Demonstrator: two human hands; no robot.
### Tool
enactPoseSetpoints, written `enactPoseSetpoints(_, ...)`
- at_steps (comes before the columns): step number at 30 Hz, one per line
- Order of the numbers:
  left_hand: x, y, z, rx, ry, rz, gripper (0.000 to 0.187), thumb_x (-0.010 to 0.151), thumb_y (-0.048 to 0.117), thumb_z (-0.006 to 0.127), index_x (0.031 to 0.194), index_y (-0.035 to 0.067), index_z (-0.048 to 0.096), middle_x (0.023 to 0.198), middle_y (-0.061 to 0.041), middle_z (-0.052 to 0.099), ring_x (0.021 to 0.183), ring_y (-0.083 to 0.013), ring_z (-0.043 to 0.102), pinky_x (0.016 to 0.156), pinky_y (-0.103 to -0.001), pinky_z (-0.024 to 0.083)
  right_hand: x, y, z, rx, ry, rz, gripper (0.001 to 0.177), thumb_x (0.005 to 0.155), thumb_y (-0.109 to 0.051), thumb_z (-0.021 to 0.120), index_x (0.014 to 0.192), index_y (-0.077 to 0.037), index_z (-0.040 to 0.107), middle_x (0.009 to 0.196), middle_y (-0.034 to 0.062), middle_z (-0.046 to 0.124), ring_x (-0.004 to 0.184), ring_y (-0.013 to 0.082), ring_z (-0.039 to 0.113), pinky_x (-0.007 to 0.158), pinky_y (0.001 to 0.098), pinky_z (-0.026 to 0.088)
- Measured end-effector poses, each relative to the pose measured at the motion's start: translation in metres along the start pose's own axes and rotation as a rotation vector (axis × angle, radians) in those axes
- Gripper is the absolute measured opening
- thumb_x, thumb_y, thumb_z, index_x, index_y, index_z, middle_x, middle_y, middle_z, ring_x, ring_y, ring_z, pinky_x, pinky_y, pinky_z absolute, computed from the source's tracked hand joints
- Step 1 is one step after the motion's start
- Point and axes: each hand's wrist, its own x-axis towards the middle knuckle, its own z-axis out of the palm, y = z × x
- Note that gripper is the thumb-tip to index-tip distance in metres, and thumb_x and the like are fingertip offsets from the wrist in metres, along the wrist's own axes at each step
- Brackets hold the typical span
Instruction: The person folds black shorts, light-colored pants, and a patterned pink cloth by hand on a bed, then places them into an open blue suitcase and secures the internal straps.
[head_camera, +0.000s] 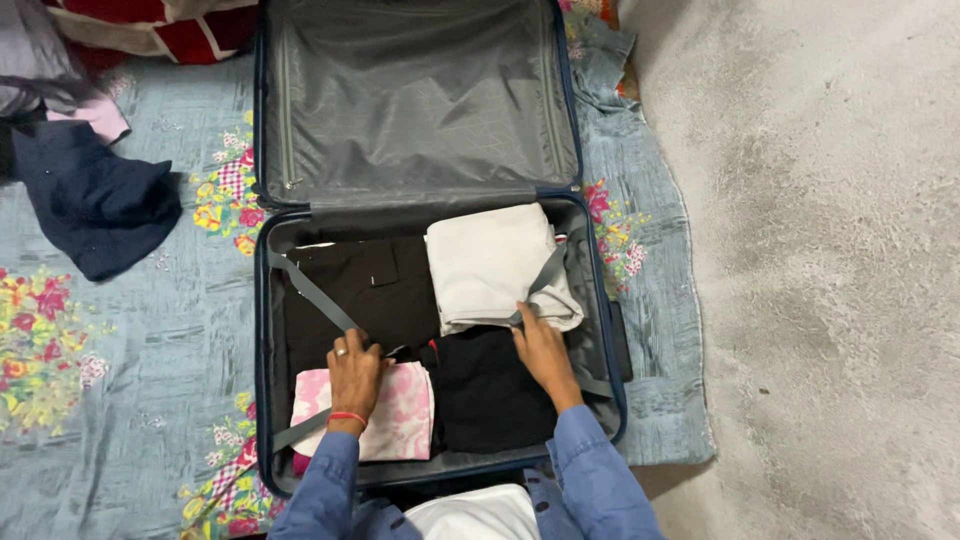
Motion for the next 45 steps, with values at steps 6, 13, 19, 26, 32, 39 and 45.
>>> enactPoseSetpoints(6,0.006,-0.009,0.009,-0.063,0.162,0.255,0.024,0.088,0.026,0.065,0.103,0.008,0.063,0.111,-0.008,0.063,0.11,-0.0287,0.057,0.095,-0.05,0.039,0.007,-0.016,-0.028,0.396,0.176,-0.108,0.035,0.089,-0.01,0.068,0.124,-0.005,0.065,0.11,0.0219,0.068,0.106,0.0376,0.066,0.09,0.0445,0.054)
enactPoseSetpoints(13,0.009,-0.024,0.02,-0.153,-0.065,0.18,0.014,0.102,0.024,0.053,0.1,0.011,0.052,0.08,-0.009,0.07,0.09,-0.0285,0.066,0.097,-0.052,0.038,0.009,-0.027,-0.027,0.584,0.401,0.121,0.054,0.09,-0.01,0.069,0.139,-0.002,0.048,0.107,0.0172,0.071,0.099,0.0332,0.07,0.086,0.0399,0.052)
enactPoseSetpoints(19,0.013,-0.024,0.017,-0.19,-0.013,0.271,0.012,0.098,0.022,0.056,0.1,0.01,0.055,0.085,-0.008,0.072,0.09,-0.0291,0.065,0.091,-0.052,0.037,0.016,0.001,-0.003,0.632,0.431,0.267,0.02,0.094,-0.007,0.072,0.107,0.001,0.059,0.093,0.0155,0.068,0.09,0.0353,0.069,0.081,0.0423,0.054)
enactPoseSetpoints(26,0.013,-0.024,0.018,-0.188,-0.035,0.247,0.009,0.097,0.018,0.058,0.099,0.01,0.056,0.087,-0.007,0.071,0.091,-0.0277,0.064,0.091,-0.05,0.037,0.011,-0.019,-0.005,0.324,0.571,-0.086,0.021,0.087,0.0,0.073,0.102,0.001,0.058,0.102,0.0183,0.057,0.099,0.0364,0.059,0.09,0.0425,0.048)
enactPoseSetpoints(32,0.012,-0.026,0.022,-0.234,-0.013,0.259,0.005,0.092,0.011,0.059,0.097,0.011,0.058,0.087,-0.007,0.068,0.093,-0.0261,0.064,0.091,-0.049,0.036,0.012,-0.038,-0.018,0.523,0.391,-0.007,0.035,0.086,0.006,0.067,0.121,-0.002,0.064,0.117,0.0139,0.062,0.101,0.0277,0.068,0.082,0.0348,0.056)
enactPoseSetpoints(39,0.02,-0.029,0.013,-0.39,-0.14,0.17,0.008,0.099,0.017,0.054,0.094,0.013,0.06,0.072,-0.005,0.067,0.083,-0.0234,0.064,0.09,-0.045,0.033,0.027,-0.031,-0.013,0.562,0.23,-0.078,0.037,0.082,0.011,0.064,0.117,-0.002,0.068,0.118,0.0134,0.059,0.088,0.0259,0.067,0.077,0.0335,0.056)
enactPoseSetpoints(45,0.028,-0.016,0.009,-0.355,-0.123,0.243,0.013,0.101,0.021,0.053,0.095,0.012,0.06,0.074,-0.009,0.064,0.078,-0.0284,0.061,0.087,-0.045,0.033,0.046,-0.026,-0.002,0.401,0.135,-0.283,0.024,0.081,0.012,0.068,0.101,0.0,0.073,0.105,0.0119,0.065,0.099,0.028,0.065,0.084,0.0358,0.052)
